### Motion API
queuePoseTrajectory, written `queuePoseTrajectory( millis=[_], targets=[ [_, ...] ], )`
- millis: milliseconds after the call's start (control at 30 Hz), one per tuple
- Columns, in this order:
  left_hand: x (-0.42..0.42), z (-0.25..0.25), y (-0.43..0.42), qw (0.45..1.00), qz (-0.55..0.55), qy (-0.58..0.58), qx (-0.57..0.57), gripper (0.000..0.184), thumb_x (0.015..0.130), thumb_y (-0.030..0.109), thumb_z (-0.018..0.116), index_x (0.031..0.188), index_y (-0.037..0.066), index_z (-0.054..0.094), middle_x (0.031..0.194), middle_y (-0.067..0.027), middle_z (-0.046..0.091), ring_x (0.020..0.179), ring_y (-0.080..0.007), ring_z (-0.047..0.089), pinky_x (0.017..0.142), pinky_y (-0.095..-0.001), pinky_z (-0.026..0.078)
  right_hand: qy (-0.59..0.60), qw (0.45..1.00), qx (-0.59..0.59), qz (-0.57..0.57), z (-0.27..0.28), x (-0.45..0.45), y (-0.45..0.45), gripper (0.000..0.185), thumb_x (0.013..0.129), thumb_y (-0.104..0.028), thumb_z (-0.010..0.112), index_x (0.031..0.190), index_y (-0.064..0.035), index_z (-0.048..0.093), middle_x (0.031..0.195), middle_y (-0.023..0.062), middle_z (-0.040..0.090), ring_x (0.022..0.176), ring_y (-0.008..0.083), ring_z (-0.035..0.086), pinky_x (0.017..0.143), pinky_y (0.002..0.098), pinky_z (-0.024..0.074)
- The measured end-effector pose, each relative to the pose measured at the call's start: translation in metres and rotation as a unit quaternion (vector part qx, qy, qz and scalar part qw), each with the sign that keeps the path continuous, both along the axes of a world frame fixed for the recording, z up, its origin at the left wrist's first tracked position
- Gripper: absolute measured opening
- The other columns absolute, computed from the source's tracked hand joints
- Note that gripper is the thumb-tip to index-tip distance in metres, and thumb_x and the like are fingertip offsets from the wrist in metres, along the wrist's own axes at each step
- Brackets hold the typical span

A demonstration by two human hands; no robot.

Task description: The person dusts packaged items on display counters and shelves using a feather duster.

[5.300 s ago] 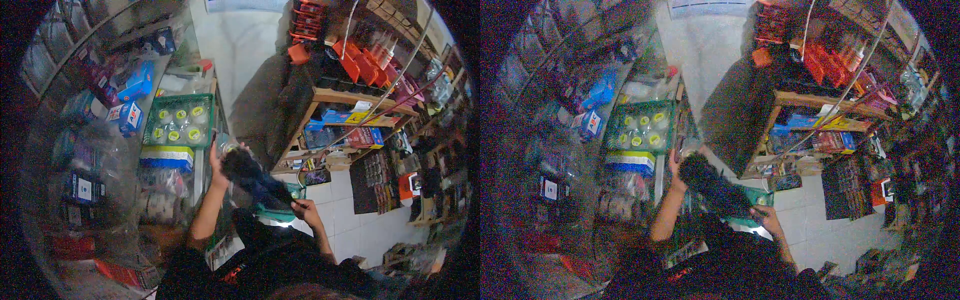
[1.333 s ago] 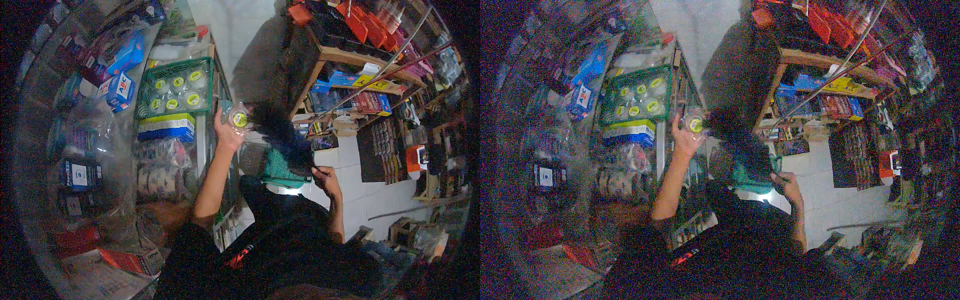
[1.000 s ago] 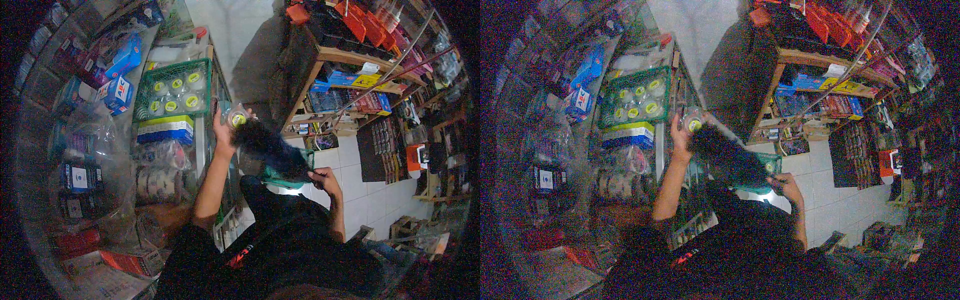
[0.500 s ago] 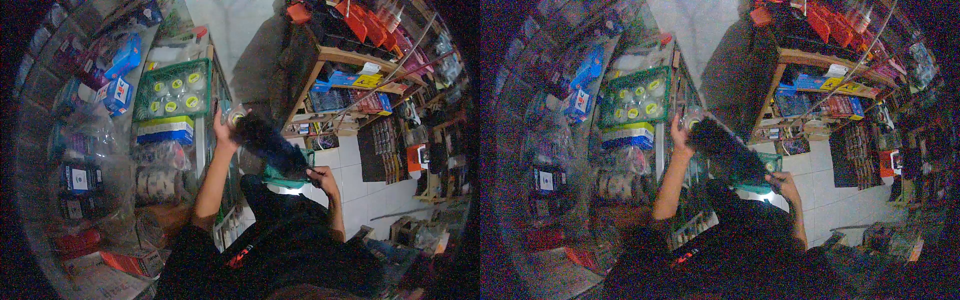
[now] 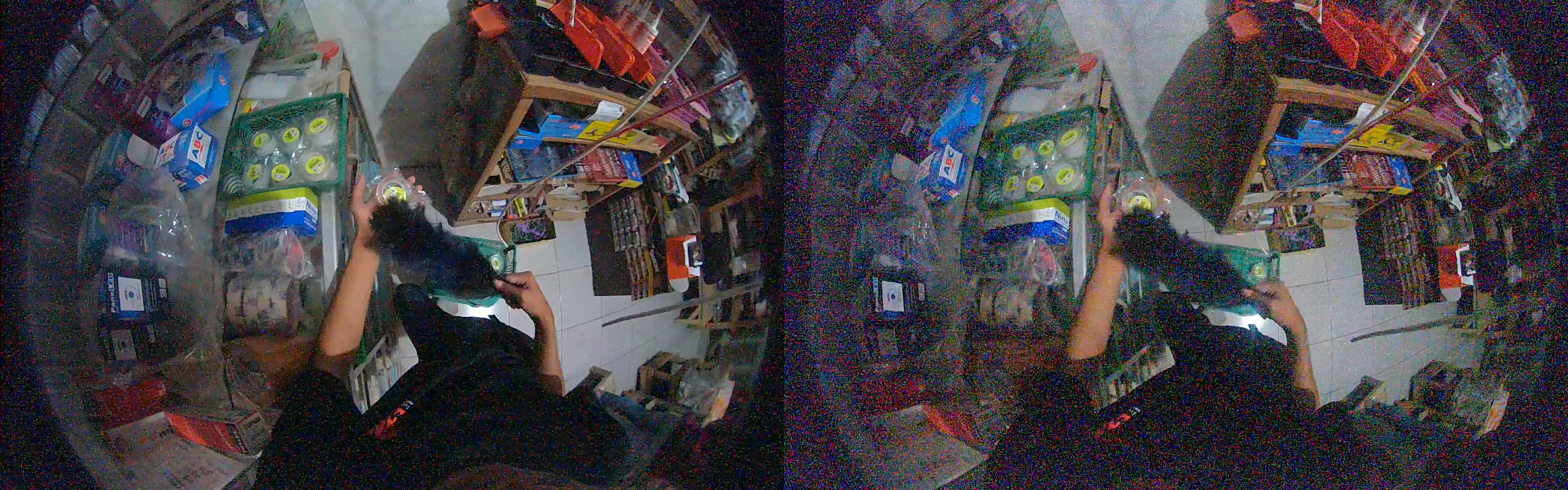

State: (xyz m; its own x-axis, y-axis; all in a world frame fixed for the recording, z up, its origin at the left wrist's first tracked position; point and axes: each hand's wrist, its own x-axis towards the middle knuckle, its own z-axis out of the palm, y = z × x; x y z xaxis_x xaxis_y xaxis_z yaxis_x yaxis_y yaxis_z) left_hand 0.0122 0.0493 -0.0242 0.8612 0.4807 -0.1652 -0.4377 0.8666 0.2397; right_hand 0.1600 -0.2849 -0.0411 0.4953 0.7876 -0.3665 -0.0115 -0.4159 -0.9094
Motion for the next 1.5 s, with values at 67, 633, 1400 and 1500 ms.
queuePoseTrajectory(
  millis=[67,633,1400,1500],
  targets=[
    [0.001,-0.005,0.002,1.0,0.007,0.007,-0.011,0.073,0.086,0.061,0.047,0.129,0.003,0.052,0.128,-0.0197,0.056,0.119,-0.0384,0.052,0.104,-0.0517,0.038,-0.017,1.0,0.003,-0.016,0.007,-0.004,0.003,0.036,0.093,-0.021,0.063,0.06,-0.0083,0.053,0.052,-0.0061,0.042,0.044,0.0045,0.034,0.04,0.0256,0.0238],
    [0.003,0.011,-0.005,0.997,0.039,0.059,-0.01,0.069,0.089,0.059,0.041,0.129,0.004,0.054,0.128,-0.023,0.056,0.119,-0.0395,0.051,0.106,-0.0511,0.035,-0.041,0.996,0.044,-0.065,0.019,-0.029,0.03,0.036,0.092,-0.025,0.065,0.063,-0.006,0.057,0.054,-0.0068,0.042,0.047,0.0041,0.036,0.044,0.0249,0.0255],
    [0.018,-0.016,-0.004,0.99,0.059,0.113,0.062,0.074,0.086,0.068,0.04,0.125,0.007,0.059,0.122,-0.0117,0.061,0.11,-0.0321,0.058,0.098,-0.0486,0.043,-0.041,0.996,0.01,-0.076,0.02,-0.028,0.017,0.035,0.092,-0.026,0.064,0.064,-0.0049,0.059,0.056,-0.0061,0.045,0.051,0.0045,0.037,0.046,0.0256,0.0262],
    [0.016,-0.023,-0.001,0.996,0.026,0.08,0.018,0.072,0.086,0.068,0.041,0.125,0.01,0.059,0.121,-0.011,0.062,0.11,-0.0319,0.057,0.098,-0.0495,0.042,-0.076,0.996,0.053,-0.02,0.021,-0.026,0.015,0.037,0.091,-0.027,0.065,0.062,-0.006,0.058,0.056,-0.0058,0.044,0.053,0.0038,0.036,0.047,0.025,0.0255]
  ],
)
